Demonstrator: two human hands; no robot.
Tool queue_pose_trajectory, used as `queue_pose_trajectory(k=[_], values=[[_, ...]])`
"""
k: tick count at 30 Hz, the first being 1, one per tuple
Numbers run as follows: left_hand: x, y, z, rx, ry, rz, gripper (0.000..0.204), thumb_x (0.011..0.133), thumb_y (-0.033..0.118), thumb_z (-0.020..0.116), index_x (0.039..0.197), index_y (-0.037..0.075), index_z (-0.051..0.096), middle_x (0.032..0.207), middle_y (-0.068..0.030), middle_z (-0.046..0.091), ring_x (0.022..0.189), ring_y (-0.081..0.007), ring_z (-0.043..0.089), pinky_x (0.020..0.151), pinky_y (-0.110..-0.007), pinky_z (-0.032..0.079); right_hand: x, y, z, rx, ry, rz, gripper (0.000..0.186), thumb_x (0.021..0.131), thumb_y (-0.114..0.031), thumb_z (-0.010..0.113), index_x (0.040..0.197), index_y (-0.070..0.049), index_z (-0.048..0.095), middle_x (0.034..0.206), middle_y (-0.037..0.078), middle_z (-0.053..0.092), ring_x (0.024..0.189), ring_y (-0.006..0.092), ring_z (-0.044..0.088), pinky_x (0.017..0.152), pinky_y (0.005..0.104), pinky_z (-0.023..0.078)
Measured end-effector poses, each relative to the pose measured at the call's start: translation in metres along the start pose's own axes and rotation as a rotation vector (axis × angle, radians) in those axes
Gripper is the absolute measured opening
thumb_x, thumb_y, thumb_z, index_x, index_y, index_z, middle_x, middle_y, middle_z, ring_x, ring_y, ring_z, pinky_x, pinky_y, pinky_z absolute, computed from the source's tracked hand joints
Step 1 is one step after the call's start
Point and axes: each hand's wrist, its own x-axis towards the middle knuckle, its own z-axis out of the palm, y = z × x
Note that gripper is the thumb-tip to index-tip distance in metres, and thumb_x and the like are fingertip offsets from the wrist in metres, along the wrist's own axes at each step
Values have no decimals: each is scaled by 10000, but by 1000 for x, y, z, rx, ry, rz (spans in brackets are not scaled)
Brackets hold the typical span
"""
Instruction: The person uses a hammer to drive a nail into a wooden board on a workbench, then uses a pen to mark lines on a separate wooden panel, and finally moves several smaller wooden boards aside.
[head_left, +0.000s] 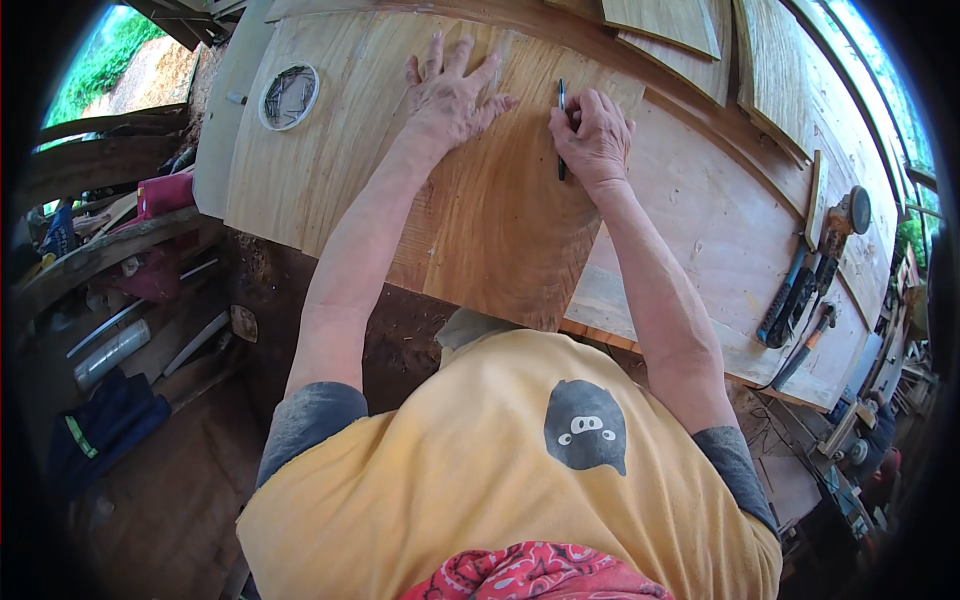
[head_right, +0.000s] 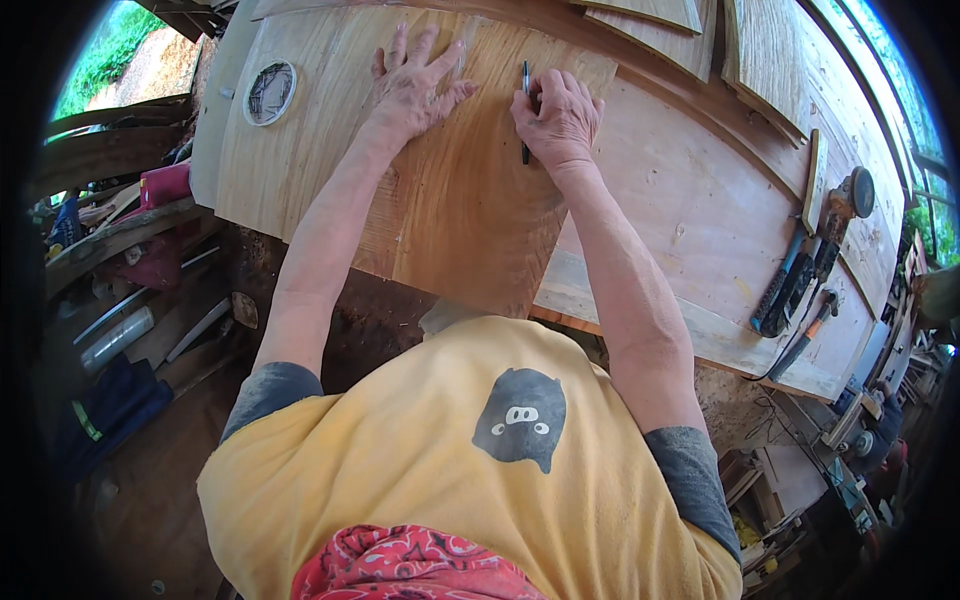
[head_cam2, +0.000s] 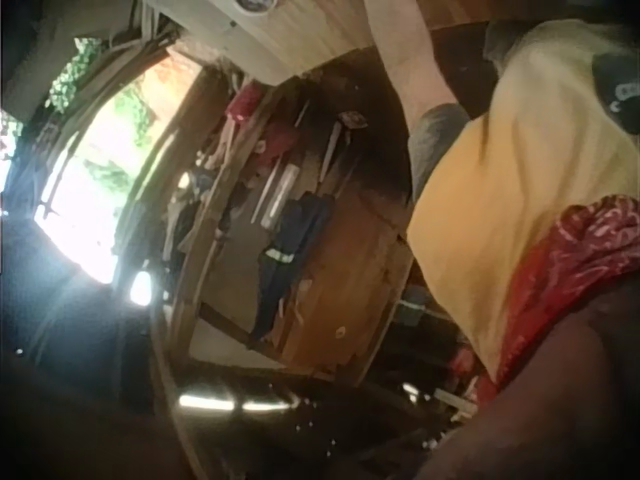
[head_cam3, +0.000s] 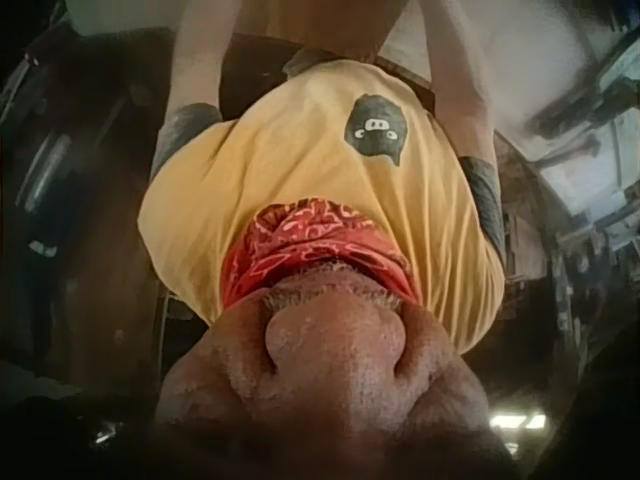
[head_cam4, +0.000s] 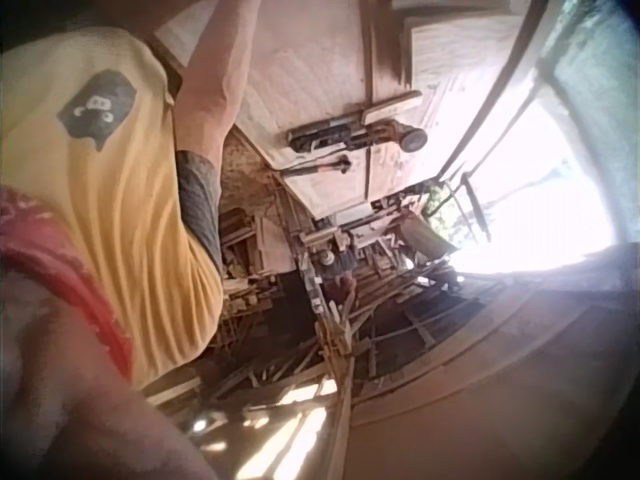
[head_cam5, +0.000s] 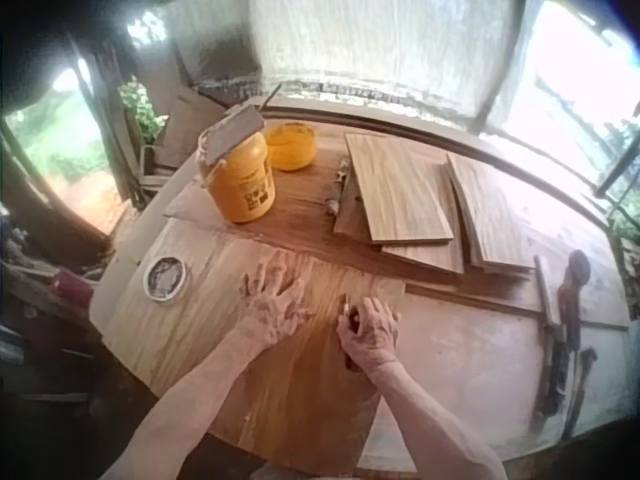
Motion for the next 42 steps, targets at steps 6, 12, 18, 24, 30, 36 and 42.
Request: queue_pose_trajectory(k=[6, 12, 18, 24, 30, 36, 42], values=[[-49, 23, -15, -23, -101, -72, 731, 977, 730, 502, 1500, 229, 598, 1680, -176, 350, 1604, -439, 107, 1227, -727, 93, -1, -4, -2, -43, -7, 11, 201, 848, -312, 773, 910, -169, 646, 878, -1, 657, 916, 224, 656, 873, 418, 423], [-21, 31, -10, 30, -3, -143, 666, 1009, 667, 510, 1500, 225, 595, 1661, -173, 376, 1596, -431, 146, 1213, -736, 117, -1, -4, -3, -12, -13, 18, 190, 820, -305, 765, 884, -178, 640, 931, 2, 663, 972, 250, 648, 854, 448, 411], [42, 25, 8, -18, 23, -165, 687, 1003, 617, 560, 1527, 173, 547, 1684, -204, 315, 1602, -454, 90, 1211, -761, 87, 0, -7, -1, -39, -4, -1, 193, 839, -303, 777, 915, -174, 654, 886, -2, 660, 908, 227, 658, 864, 422, 431], [18, 27, 3, 29, 42, -66, 643, 1005, 613, 568, 1497, 199, 595, 1658, -174, 378, 1601, -427, 142, 1200, -753, 130, 1, -1, -2, -16, -13, 10, 187, 829, -302, 770, 893, -177, 646, 905, -2, 658, 940, 236, 650, 860, 439, 416], [-25, 27, -23, 84, -97, -66, 656, 999, 624, 571, 1504, 205, 589, 1655, -173, 385, 1598, -429, 157, 1194, -758, 151, -1, -4, -3, -10, -20, 17, 187, 814, -303, 766, 874, -181, 637, 920, -6, 652, 966, 246, 640, 852, 443, 399], [44, 21, -9, 45, -56, -116, 673, 1004, 629, 552, 1533, 212, 551, 1684, -177, 331, 1612, -422, 88, 1203, -761, 120, 0, -10, -3, -3, -32, 14, 183, 817, -304, 769, 887, -183, 650, 929, -8, 658, 968, 243, 642, 853, 434, 402], [43, 24, -5, -35, -32, -125, 676, 1007, 637, 544, 1539, 220, 544, 1678, -169, 341, 1610, -415, 97, 1204, -758, 118, 0, -8, 0, 7, -36, 12, 185, 818, -308, 770, 887, -185, 651, 933, -5, 662, 973, 248, 646, 865, 438, 409]])
